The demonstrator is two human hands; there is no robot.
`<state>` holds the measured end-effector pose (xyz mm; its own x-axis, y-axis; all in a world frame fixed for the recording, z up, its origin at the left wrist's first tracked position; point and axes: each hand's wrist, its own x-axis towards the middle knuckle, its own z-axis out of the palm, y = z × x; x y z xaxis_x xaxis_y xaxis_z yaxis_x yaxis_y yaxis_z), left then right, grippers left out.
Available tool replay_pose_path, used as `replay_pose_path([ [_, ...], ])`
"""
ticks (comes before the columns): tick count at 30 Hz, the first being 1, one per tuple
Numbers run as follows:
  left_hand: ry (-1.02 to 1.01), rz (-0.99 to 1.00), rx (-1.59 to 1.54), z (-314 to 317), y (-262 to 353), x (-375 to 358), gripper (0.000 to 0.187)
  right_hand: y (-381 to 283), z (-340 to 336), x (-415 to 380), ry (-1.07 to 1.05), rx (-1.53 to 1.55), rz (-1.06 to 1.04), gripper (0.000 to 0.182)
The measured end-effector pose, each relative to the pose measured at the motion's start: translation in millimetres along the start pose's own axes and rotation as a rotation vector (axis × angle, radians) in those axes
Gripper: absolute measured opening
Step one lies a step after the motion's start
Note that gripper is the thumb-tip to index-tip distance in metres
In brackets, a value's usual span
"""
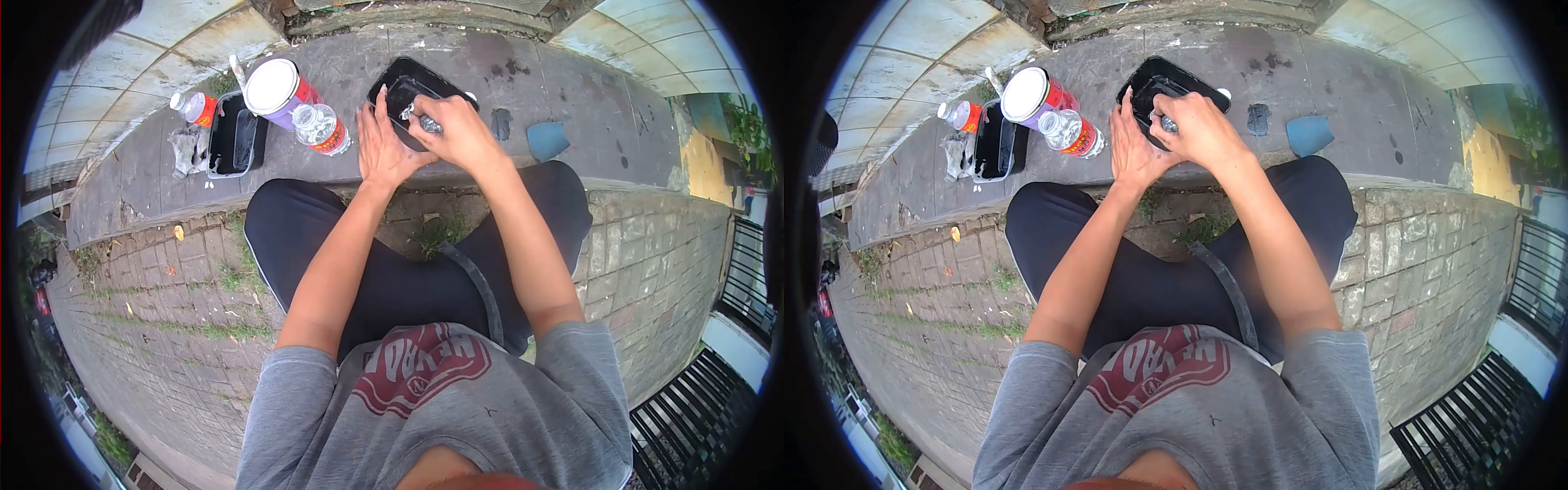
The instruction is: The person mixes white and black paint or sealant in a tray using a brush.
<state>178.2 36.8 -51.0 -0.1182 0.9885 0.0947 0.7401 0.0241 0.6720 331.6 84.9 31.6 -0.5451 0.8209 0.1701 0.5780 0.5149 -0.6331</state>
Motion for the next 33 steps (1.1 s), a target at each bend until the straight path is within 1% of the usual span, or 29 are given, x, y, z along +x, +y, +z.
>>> replay_pose_path([
  [1, -0.012, -0.020, -0.001, -0.7, 2.3, -1.5, 0.152, 0.6, 0.7, 1.2, 0.050, -0.026, 0.051, 0.025],
  [3, 0.017, 0.007, 0.004, 2.2, 0.7, -3.1, 0.151, 2.6, 5.5, 6.8, 0.143, -0.079, 0.154, 0.024],
  [4, 0.031, 0.026, 0.008, 3.6, -0.5, -2.1, 0.150, 3.2, 9.1, 9.2, 0.149, -0.066, 0.132, 0.024],
  [7, 0.123, 0.065, -0.028, 9.1, -5.3, -1.8, 0.149, 2.2, 21.1, 6.8, 0.142, 0.068, -0.066, 0.024],
  [8, 0.129, 0.067, -0.007, 10.2, -8.2, -1.3, 0.148, 2.1, 20.6, 0.8, 0.148, 0.110, -0.074, 0.024],
  [11, 0.057, 0.003, -0.048, -0.7, 2.1, -1.2, 0.149, 13.1, 8.1, -14.1, 0.129, 0.195, 0.095, 0.018],
  [13, 0.017, -0.030, -0.051, -5.6, 5.1, 0.6, 0.148, 26.9, -0.7, -18.8, 0.189, 0.231, 0.190, 0.015],
  [15, 0.011, -0.027, -0.038, -4.5, 5.9, -0.1, 0.148, 37.8, 5.0, -18.1, 0.306, 0.208, 0.252, 0.018],
  [18, 0.011, -0.021, -0.046, -2.1, 5.9, -0.5, 0.148, 39.3, 19.7, -9.3, 0.396, 0.441, 0.424, 0.028],
  [22, 0.029, -0.022, 0.003, -3.3, 6.2, -0.2, 0.148, 22.2, 0.5, -4.6, 0.494, 0.892, 0.766, 0.037],
  [25, 0.027, -0.031, -0.010, -3.0, 6.3, 0.0, 0.147, 26.5, -12.5, -1.3, 0.626, 1.110, 0.861, 0.040],
  [26, 0.033, -0.027, 0.000, -3.1, 6.6, -0.8, 0.147, 27.1, -14.7, -0.6, 0.628, 1.137, 0.913, 0.043],
  [29, 0.057, -0.016, 0.022, -2.5, 5.7, -0.5, 0.148, 30.6, -9.6, 0.0, 0.508, 1.172, 0.981, 0.042],
  [30, 0.062, -0.013, 0.023, -2.1, 5.5, -0.5, 0.148, 27.1, -7.1, 1.9, 0.511, 1.144, 1.018, 0.041],
  [33, 0.060, -0.005, 0.012, -1.3, 3.9, -1.7, 0.148, 34.6, -3.5, 5.2, 0.510, 1.033, 0.955, 0.040],
])
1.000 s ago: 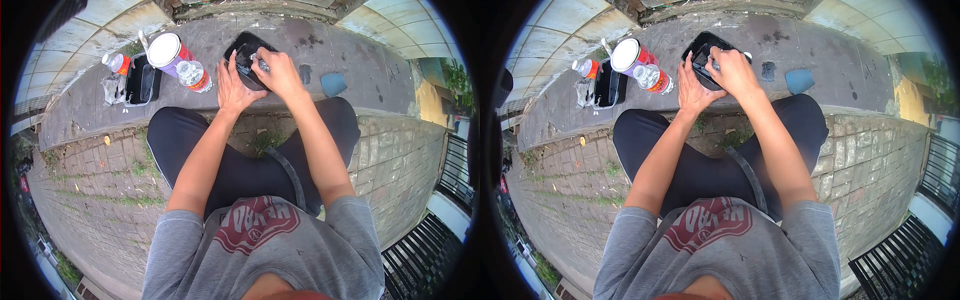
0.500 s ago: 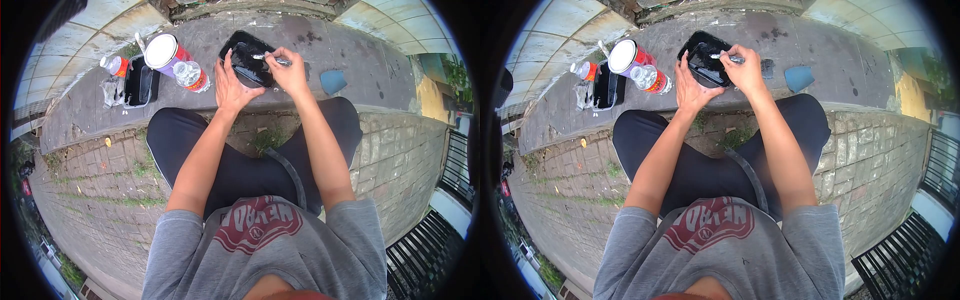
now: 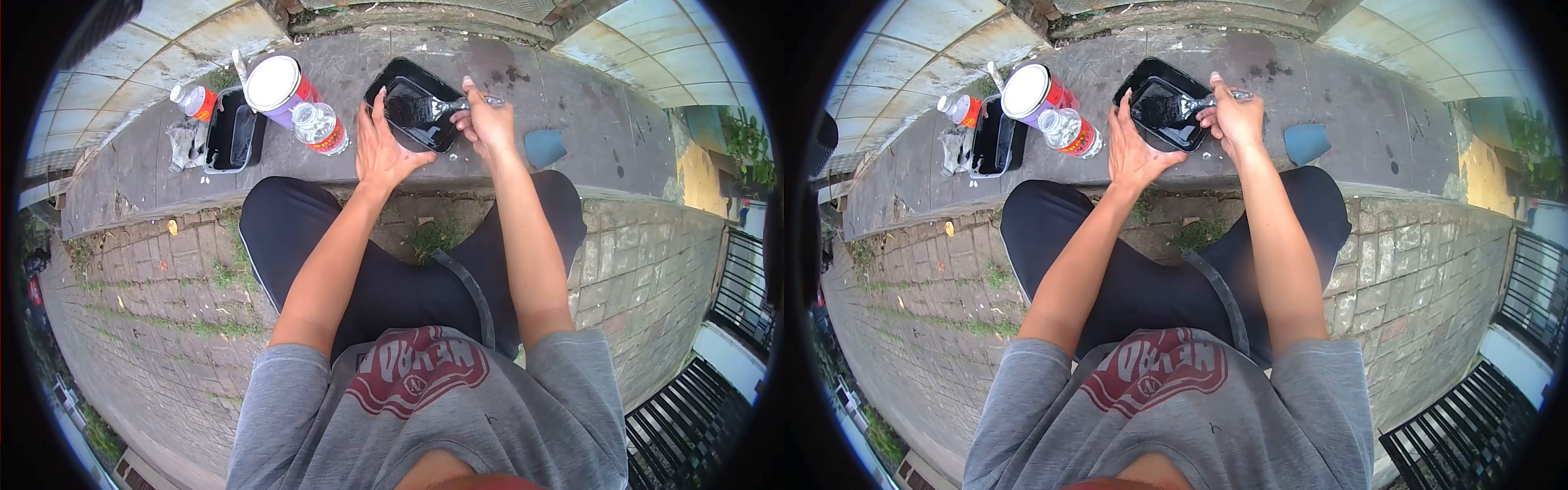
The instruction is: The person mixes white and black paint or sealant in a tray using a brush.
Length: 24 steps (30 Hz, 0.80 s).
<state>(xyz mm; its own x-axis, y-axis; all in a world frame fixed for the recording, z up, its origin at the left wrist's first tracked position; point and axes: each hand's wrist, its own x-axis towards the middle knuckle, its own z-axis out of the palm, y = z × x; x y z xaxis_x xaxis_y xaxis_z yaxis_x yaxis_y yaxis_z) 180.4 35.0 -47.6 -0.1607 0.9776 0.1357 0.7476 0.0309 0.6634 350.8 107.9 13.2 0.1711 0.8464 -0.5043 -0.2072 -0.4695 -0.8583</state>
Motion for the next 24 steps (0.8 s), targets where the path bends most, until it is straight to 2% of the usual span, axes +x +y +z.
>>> replay_pose_path([
  [3, -0.014, -0.016, -0.019, -1.2, -0.3, 1.0, 0.149, 2.0, -1.4, 3.5, 0.009, -0.138, -0.093, 0.039],
  [12, -0.035, -0.048, -0.050, -3.2, 1.2, 0.9, 0.147, 3.8, 5.2, 0.3, 0.044, -0.170, -0.193, 0.037],
  [13, -0.036, -0.053, -0.061, -2.9, 2.6, 2.0, 0.147, 7.0, 2.9, 1.6, -0.024, -0.194, -0.237, 0.035],
  [16, -0.023, -0.046, -0.028, -3.8, 3.7, 1.6, 0.147, 9.8, -5.6, -2.7, -0.092, -0.208, -0.195, 0.033],
  [20, -0.023, -0.032, -0.007, -3.0, 2.8, 1.3, 0.146, 7.9, -7.4, 9.5, 0.028, -0.171, -0.259, 0.034],
  [22, -0.032, -0.028, -0.033, -1.2, 2.1, 1.5, 0.146, 10.7, 3.2, 3.9, -0.079, -0.103, -0.285, 0.034],
  [24, -0.033, -0.027, -0.031, -1.5, 0.5, 1.6, 0.146, 9.7, 2.9, -9.5, -0.102, -0.207, -0.229, 0.034],
])
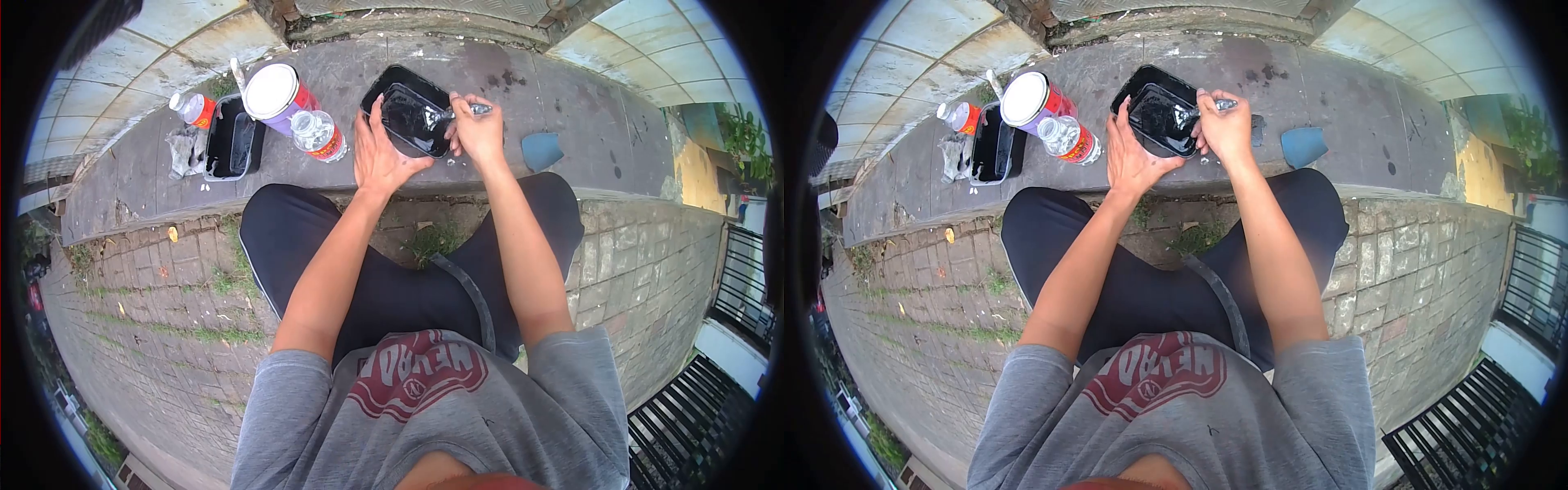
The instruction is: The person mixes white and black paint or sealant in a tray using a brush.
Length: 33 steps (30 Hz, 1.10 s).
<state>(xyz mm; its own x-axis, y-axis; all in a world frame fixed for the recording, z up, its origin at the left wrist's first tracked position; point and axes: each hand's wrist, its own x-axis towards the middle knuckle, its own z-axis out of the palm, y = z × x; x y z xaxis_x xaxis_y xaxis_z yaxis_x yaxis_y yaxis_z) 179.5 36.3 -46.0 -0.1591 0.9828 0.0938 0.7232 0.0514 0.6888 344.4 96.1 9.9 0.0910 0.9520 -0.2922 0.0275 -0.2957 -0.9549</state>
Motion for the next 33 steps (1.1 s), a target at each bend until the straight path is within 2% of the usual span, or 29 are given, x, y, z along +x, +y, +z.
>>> replay_pose_path([
  [3, -0.003, -0.008, 0.027, -0.9, -0.8, -0.3, 0.147, -3.7, -11.2, 6.6, 0.080, -0.057, -0.005, 0.031],
  [6, -0.013, -0.012, -0.014, -0.2, 0.6, 1.1, 0.147, 2.4, -2.3, 19.4, 0.026, 0.017, -0.099, 0.031],
  [10, -0.008, -0.002, 0.020, -2.0, 1.8, 0.6, 0.146, -1.3, -4.6, 2.6, 0.005, -0.054, -0.041, 0.034],
  [12, -0.021, -0.019, 0.035, -2.6, 2.0, 0.6, 0.148, -7.1, -14.4, 10.8, 0.130, -0.114, -0.023, 0.035],
  [17, -0.022, -0.012, 0.007, -3.2, 2.0, 0.2, 0.150, -6.5, 2.8, -7.4, -0.034, -0.178, -0.126, 0.037],
  [18, -0.063, -0.042, 0.013, -3.5, 1.9, -0.2, 0.156, -9.3, 1.9, -10.6, -0.047, -0.177, -0.132, 0.036],
  [21, 0.012, 0.020, -0.029, -2.0, 0.6, -5.8, 0.165, -16.4, -4.8, -10.1, -0.085, -0.199, -0.156, 0.035],
  [22, -0.028, -0.061, -0.073, -10.0, 11.8, -11.0, 0.163, -18.3, -6.4, -9.1, -0.089, -0.220, -0.160, 0.035],
  [24, -0.052, -0.075, -0.130, -18.0, 17.0, -19.8, 0.160, -19.8, -5.6, -9.4, -0.088, -0.240, -0.165, 0.035],
  [27, -0.074, 0.014, -0.111, -36.3, 22.6, -34.3, 0.154, -18.6, -3.3, -9.5, -0.116, -0.268, -0.204, 0.035],
  [30, -0.213, 0.037, -0.087, -55.7, 23.1, -38.3, 0.145, -21.6, 0.7, -12.0, -0.150, -0.297, -0.248, 0.036],
  [31, -0.140, 0.103, -0.080, -64.7, 26.1, -40.0, 0.107, -23.7, 0.3, -13.0, -0.161, -0.312, -0.240, 0.036],
  [33, -0.270, 0.102, -0.214, -88.7, 29.3, -30.6, 0.069, -29.7, -3.4, -12.4, -0.183, -0.348, -0.224, 0.035],
])
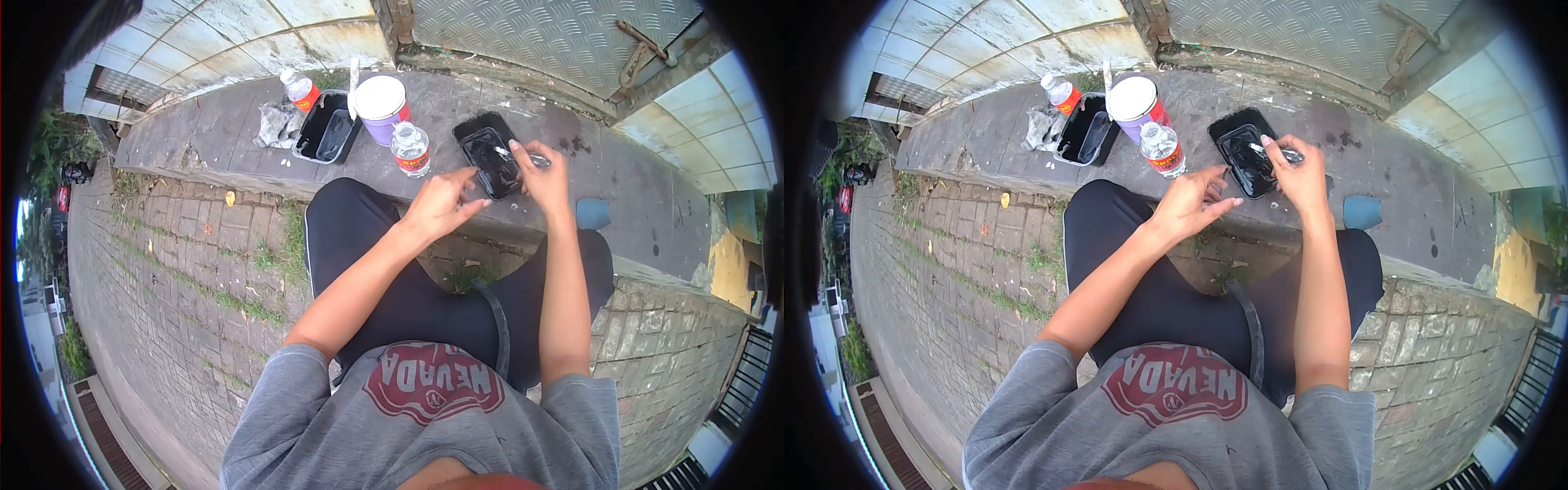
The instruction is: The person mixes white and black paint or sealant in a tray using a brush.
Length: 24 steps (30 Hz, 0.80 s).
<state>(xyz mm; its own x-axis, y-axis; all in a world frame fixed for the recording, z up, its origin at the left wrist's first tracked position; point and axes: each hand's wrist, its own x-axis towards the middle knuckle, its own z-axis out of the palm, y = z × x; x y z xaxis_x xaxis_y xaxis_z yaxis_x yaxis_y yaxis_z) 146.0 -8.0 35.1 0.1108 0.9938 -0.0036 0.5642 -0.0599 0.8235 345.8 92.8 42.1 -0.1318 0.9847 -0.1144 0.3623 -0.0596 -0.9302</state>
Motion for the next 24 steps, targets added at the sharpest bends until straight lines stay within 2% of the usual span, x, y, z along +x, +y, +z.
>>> replay_pose_path([
  [1, -0.065, 0.000, -0.072, -9.8, 0.2, 0.1, 0.052, 2.0, -2.6, 1.2, -0.011, -0.036, -0.030, 0.034],
  [2, 0.073, 0.318, -0.021, -14.8, -3.3, -1.1, 0.024, 5.6, -6.2, 2.8, -0.018, -0.072, -0.057, 0.034],
  [3, 0.121, 0.501, 0.089, -27.0, -5.3, -0.6, 0.029, 8.5, -9.7, 3.7, -0.025, -0.109, -0.085, 0.034],
  [5, 0.343, 0.493, 0.190, -51.0, 0.0, -3.0, 0.042, 10.6, -14.3, 3.0, -0.051, -0.111, -0.113, 0.034],
  [7, 0.639, 0.427, 0.020, -67.5, 4.2, 0.3, 0.042, 14.0, -16.1, 4.1, -0.057, -0.130, -0.215, 0.034],
  [9, 0.803, 0.246, -0.184, -81.4, -25.7, 8.8, 0.039, 20.0, -17.5, 6.1, -0.041, -0.171, -0.388, 0.034],
  [11, 0.869, 0.099, -0.335, -95.2, -38.0, 15.8, 0.031, 16.7, -21.7, 6.5, -0.095, -0.165, -0.265, 0.034],
  [12, 0.877, 0.033, -0.406, -101.3, -40.9, 17.4, 0.022, 14.5, -23.9, 6.6, -0.123, -0.161, -0.204, 0.035],
  [15, 0.919, -0.067, -0.445, -106.7, -44.3, 21.2, 0.021, 10.4, -29.4, 7.5, -0.107, -0.168, -0.112, 0.034],
  [16, 0.858, -0.018, -0.536, -110.6, -52.1, 20.0, 0.024, 11.8, -31.3, 9.1, -0.114, -0.178, -0.109, 0.033],
  [20, 0.810, -0.065, -0.617, -114.9, -52.6, 17.9, 0.024, 21.1, -35.4, 13.6, -0.138, -0.177, -0.121, 0.031],
  [23, 0.751, -0.206, -0.441, -121.2, -64.7, 17.6, 0.028, 21.1, -32.4, 12.7, -0.158, -0.138, -0.111, 0.032],
  [24, 0.741, -0.256, -0.373, -122.4, -68.7, 18.1, 0.037, 21.1, -33.7, 12.3, -0.163, -0.128, -0.099, 0.032],
])
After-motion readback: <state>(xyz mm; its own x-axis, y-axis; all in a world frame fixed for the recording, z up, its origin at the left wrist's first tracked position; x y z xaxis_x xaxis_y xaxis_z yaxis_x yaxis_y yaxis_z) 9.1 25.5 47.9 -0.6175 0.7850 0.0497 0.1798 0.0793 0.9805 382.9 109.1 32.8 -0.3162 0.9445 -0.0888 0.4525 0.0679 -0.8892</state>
